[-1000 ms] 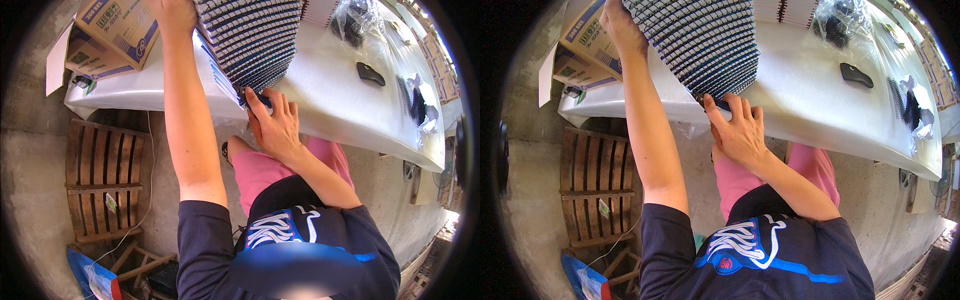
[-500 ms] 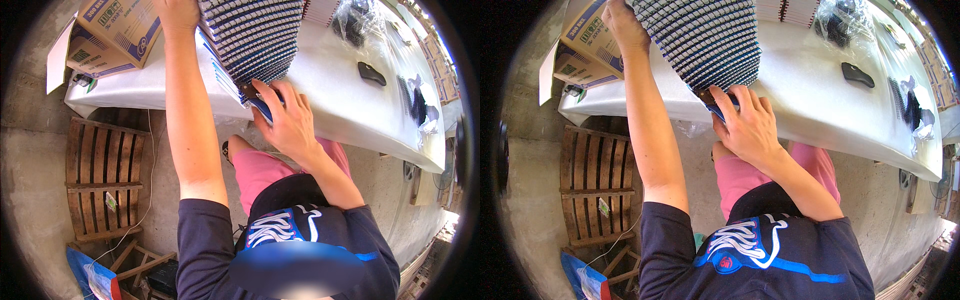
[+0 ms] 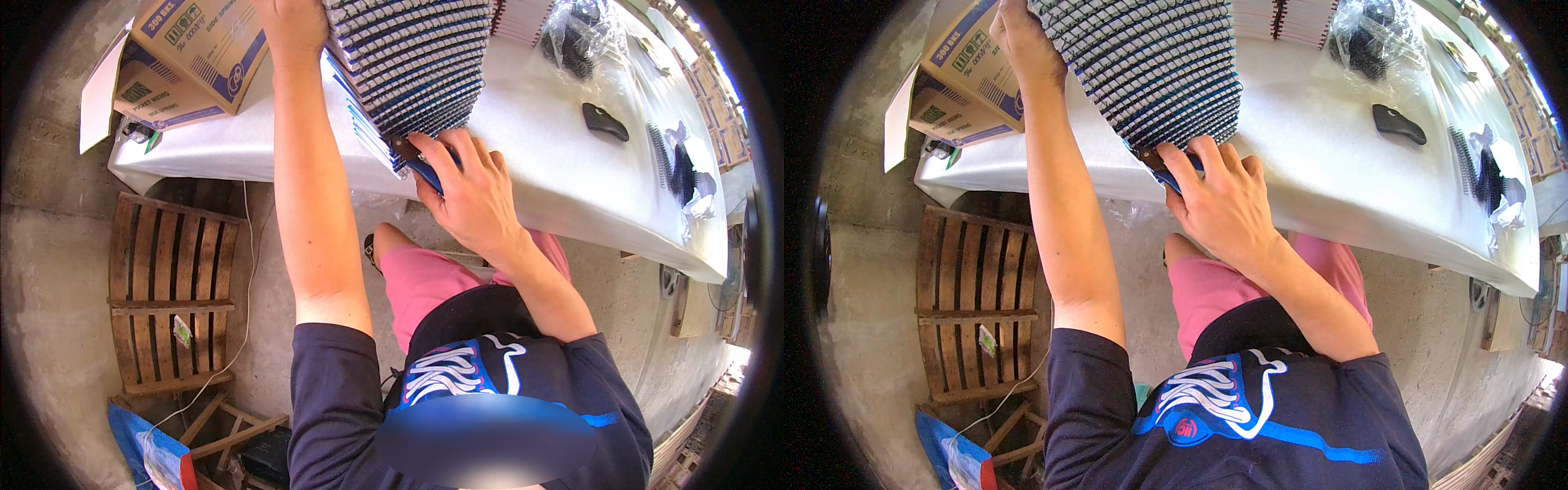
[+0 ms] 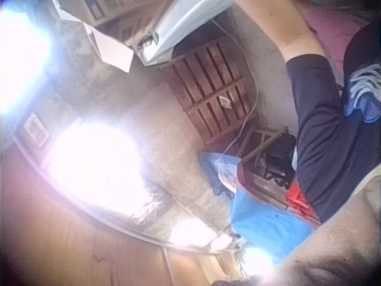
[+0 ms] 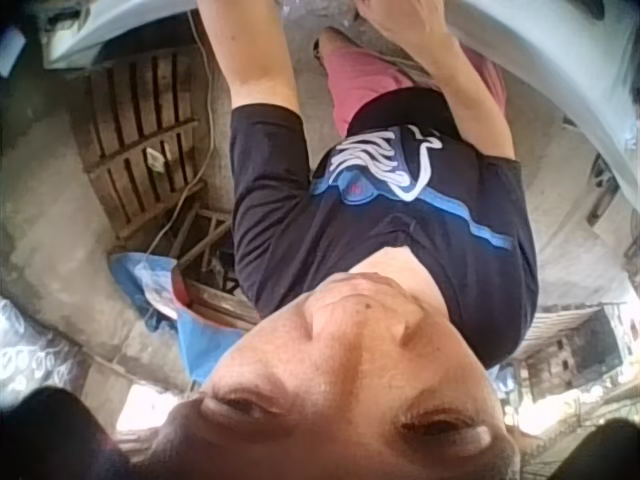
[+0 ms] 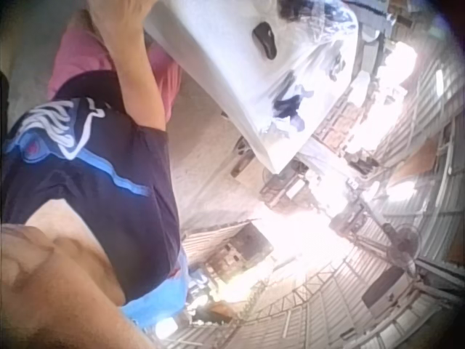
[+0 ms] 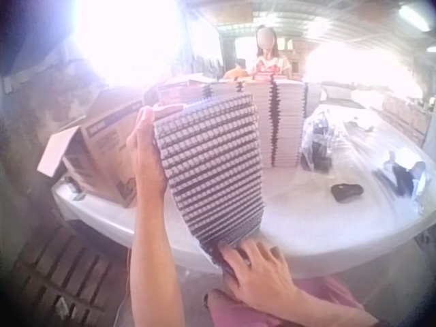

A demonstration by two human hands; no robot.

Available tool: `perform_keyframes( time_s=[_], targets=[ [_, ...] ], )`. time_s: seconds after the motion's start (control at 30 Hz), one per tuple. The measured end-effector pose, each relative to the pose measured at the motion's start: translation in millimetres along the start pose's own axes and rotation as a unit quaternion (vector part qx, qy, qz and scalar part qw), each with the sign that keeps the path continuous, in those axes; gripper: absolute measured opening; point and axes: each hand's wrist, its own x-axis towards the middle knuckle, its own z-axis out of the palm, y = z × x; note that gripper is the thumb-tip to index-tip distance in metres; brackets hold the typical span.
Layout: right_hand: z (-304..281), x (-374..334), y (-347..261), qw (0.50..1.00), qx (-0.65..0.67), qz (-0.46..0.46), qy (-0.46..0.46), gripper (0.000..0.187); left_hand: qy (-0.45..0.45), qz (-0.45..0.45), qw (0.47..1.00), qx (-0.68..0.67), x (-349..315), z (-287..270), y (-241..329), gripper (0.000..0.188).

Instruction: The person uses blue-handled pliers to cut the excess ends of spiral bindings on a stack of notebooks on a white table.

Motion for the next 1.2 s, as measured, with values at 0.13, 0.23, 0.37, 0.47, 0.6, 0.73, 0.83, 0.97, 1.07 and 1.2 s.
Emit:
perform_keyframes(
  time_s=[0.13,0.23,0.37,0.47,0.6,0.73,0.83,0.97,1.07,1.2],
  targets=[
    [2.8,3.2,4.3,1.0,0.003,0.015,0.019,0.042,0.005,-0.013,1.0,-0.008,-0.8,-1.2,0.2,0.047],
    [7.1,6.3,16.5,1.0,0.015,0.015,0.02,0.037,0.005,-0.006,1.0,-0.004,0.0,0.2,-0.7,0.047],
    [9.4,4.4,17.4,0.998,0.037,0.048,-0.021,0.035,0.006,0.005,1.0,-0.008,-0.2,1.0,-0.4,0.048],
    [7.1,1.5,16.9,0.995,0.041,0.078,-0.046,0.04,-0.003,0.0,1.0,0.006,-0.2,-0.4,0.7,0.048],
    [1.1,2.9,10.3,0.999,-0.03,0.037,0.014,0.049,-0.001,0.004,1.0,0.008,-1.3,-0.2,1.2,0.048],
    [7.2,0.1,8.9,0.998,-0.054,0.03,0.03,0.054,-0.001,0.015,1.0,0.024,-0.4,0.7,1.6,0.048],
    [8.3,-0.2,8.4,0.996,-0.077,0.022,0.04,0.053,-0.001,0.019,0.999,0.032,0.2,-0.4,1.5,0.048],
    [16.1,-2.5,15.9,0.996,-0.082,0.008,0.04,0.051,0.008,-0.005,1.0,0.014,-0.3,0.9,2.9,0.048],
    [13.6,-0.1,17.9,0.997,-0.07,-0.002,0.044,0.048,0.011,-0.01,1.0,-0.003,0.7,-1.0,-0.6,0.048],
    [14.6,0.8,19.4,0.999,0.024,0.02,0.034,0.039,0.01,-0.008,1.0,0.011,0.9,-0.8,-0.9,0.049]
  ],
)
